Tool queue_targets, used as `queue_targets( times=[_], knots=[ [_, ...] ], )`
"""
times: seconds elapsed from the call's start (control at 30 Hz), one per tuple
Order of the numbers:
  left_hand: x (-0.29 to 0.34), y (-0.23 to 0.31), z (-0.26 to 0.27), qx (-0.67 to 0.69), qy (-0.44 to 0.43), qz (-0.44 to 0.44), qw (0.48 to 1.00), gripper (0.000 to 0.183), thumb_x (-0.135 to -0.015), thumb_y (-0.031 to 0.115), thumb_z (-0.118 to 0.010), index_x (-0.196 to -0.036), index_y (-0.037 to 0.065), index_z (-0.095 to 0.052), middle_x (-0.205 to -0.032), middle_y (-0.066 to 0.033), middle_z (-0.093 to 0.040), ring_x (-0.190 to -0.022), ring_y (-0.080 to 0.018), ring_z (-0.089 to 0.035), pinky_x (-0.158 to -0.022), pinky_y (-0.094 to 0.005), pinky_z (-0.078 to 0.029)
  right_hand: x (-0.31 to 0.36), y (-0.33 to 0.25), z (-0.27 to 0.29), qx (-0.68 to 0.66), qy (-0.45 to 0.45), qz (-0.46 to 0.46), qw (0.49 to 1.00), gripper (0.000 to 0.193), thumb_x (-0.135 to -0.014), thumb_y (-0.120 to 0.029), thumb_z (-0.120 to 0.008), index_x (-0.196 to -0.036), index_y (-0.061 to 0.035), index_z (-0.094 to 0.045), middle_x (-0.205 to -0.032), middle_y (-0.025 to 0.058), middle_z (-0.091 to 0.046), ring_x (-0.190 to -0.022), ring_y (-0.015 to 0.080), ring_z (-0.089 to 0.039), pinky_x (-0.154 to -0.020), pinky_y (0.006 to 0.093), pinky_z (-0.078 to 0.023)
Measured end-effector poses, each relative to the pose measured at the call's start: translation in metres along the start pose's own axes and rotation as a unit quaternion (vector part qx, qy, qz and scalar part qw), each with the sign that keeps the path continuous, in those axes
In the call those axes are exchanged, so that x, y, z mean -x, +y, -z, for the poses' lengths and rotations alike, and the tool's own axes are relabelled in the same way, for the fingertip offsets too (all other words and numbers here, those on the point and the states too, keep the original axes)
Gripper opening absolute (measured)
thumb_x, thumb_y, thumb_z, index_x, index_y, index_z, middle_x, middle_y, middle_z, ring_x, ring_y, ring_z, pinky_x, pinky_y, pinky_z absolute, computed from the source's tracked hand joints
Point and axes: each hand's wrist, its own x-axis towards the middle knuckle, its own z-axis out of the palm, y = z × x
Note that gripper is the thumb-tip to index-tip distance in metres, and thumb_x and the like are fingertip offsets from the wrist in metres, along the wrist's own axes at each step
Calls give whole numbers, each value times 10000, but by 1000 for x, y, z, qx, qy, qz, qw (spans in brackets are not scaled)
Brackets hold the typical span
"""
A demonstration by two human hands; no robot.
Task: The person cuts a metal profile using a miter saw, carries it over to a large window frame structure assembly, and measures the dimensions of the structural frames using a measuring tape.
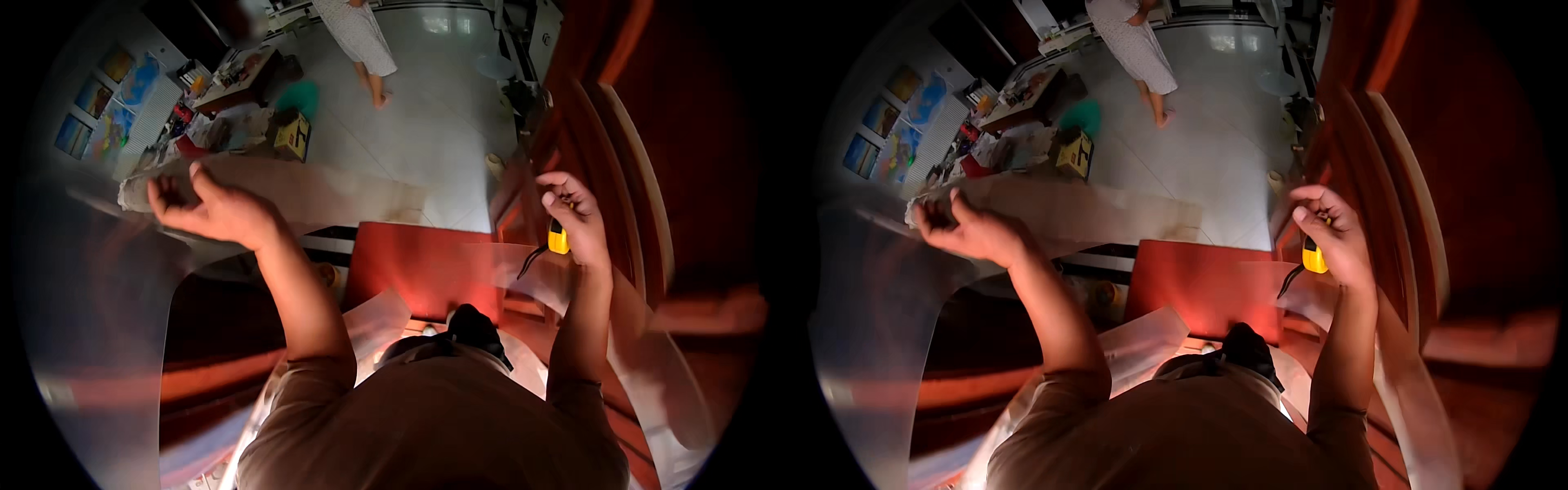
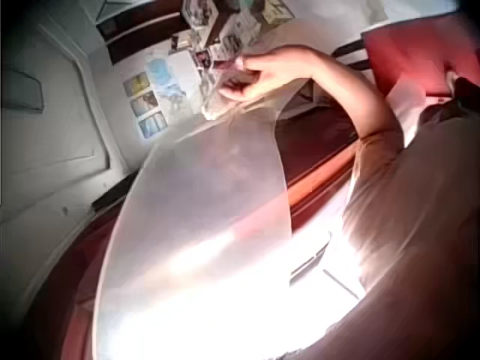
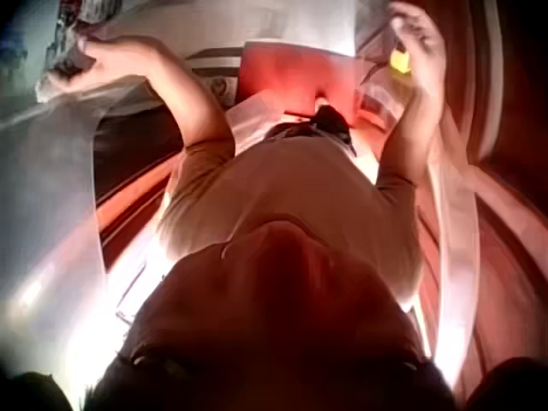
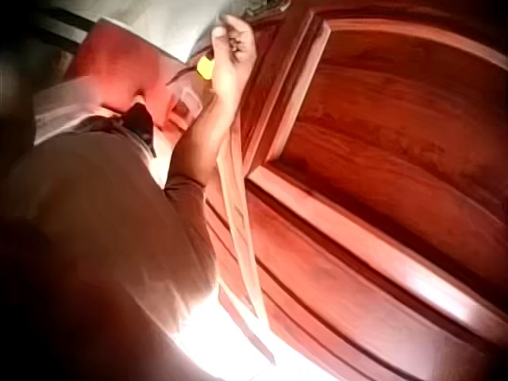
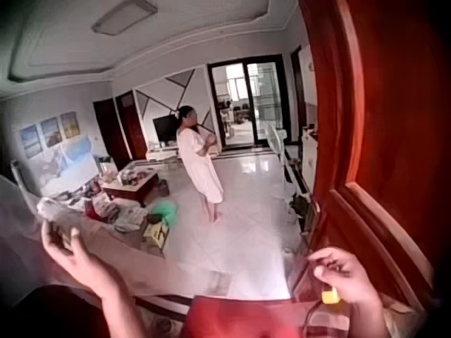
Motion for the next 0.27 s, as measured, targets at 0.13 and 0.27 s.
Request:
queue_targets(
  times=[0.13,0.27],
  knots=[
    [1,-48,-46,-57,12,-131,990,566,-977,86,-685,-1493,-17,-475,-1484,-168,-452,-1282,-282,-508,-1068,-433,-445,-105,-40,-27,-70,13,146,987,351,-1020,-90,-687,-1364,-27,-662,-868,-87,-545,-811,17,-473,-727,200,-351],
    [-8,-92,-35,-225,17,-345,911,556,-974,231,-792,-1400,-43,-564,-1482,-197,-438,-1349,-333,-480,-1138,-463,-391,-195,-113,-46,-22,56,393,918,618,-941,-92,-696,-1510,71,-519,-834,-16,-553,-729,63,-519,-675,195,-416]
  ],
)
